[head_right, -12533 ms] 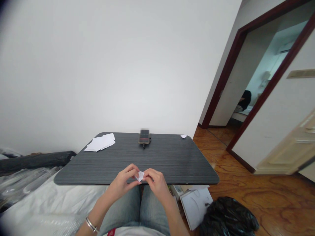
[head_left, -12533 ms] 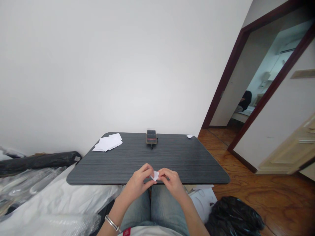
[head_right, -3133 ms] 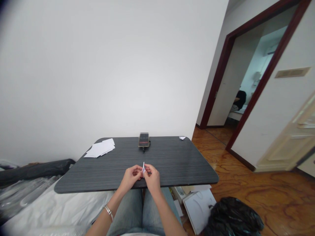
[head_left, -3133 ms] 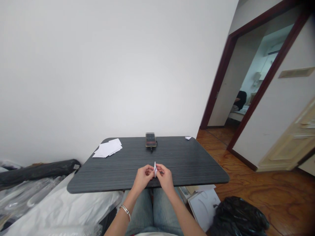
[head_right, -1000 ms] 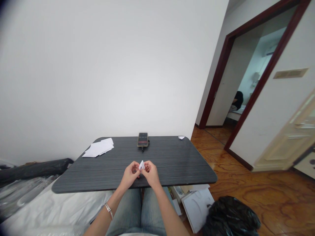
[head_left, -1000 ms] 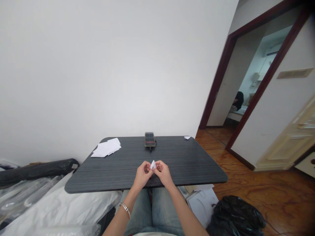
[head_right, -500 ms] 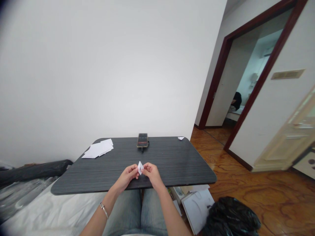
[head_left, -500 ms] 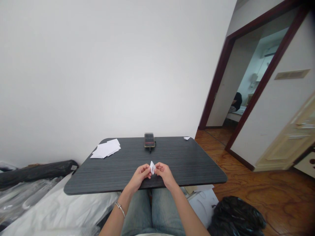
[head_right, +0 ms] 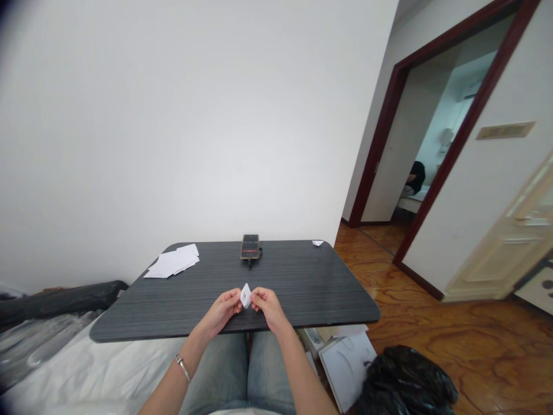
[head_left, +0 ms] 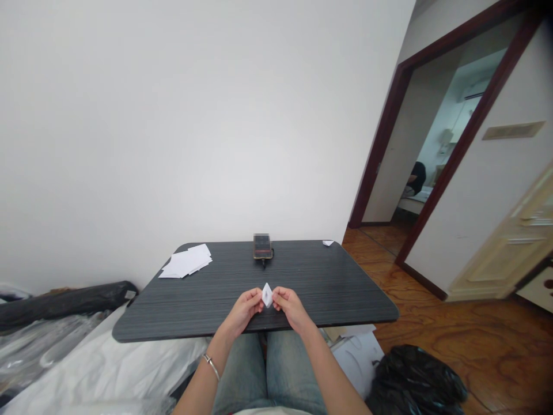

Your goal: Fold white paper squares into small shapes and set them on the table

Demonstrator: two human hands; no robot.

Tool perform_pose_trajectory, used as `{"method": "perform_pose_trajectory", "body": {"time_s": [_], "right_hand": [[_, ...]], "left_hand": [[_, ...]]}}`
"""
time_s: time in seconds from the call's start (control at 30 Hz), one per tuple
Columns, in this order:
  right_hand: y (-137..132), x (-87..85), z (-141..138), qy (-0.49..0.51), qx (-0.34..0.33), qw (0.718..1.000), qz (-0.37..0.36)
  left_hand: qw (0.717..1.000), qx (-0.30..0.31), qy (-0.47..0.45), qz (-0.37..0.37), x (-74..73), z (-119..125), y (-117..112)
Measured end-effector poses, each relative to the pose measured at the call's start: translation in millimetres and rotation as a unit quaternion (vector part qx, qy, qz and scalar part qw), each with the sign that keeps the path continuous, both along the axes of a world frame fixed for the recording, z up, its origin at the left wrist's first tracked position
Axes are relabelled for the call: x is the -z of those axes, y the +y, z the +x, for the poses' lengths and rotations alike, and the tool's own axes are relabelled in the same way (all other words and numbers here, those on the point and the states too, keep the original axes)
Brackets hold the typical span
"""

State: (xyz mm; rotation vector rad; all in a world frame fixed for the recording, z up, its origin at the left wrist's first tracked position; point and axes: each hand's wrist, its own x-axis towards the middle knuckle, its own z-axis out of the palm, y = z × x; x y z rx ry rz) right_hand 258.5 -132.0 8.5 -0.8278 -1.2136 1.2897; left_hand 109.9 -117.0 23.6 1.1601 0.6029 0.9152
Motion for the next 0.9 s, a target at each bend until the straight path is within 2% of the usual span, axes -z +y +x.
{"method": "perform_pose_trajectory", "body": {"time_s": [0.1,0.2,0.37,0.57,0.9], "right_hand": [[0,-0.7,-1,0.006,0.007,1.000,-0.005],[1,0.2,-2,-0.001,0.021,1.000,-0.005],[2,3.4,-2,-0.020,0.033,0.999,0.011],[4,6.0,-2,-0.029,0.040,0.999,0.020],[5,8.5,-3,-0.039,0.050,0.998,0.027]], "left_hand": [[1.000,-0.011,0.006,0.003,-1.7,1,-1],[0.998,-0.045,0.023,0.040,-1.5,4,-2],[0.985,-0.116,0.040,0.120,5.2,9,2],[0.971,-0.164,0.081,0.156,11.0,15,1],[0.957,-0.191,0.121,0.183,15.1,15,2]]}}
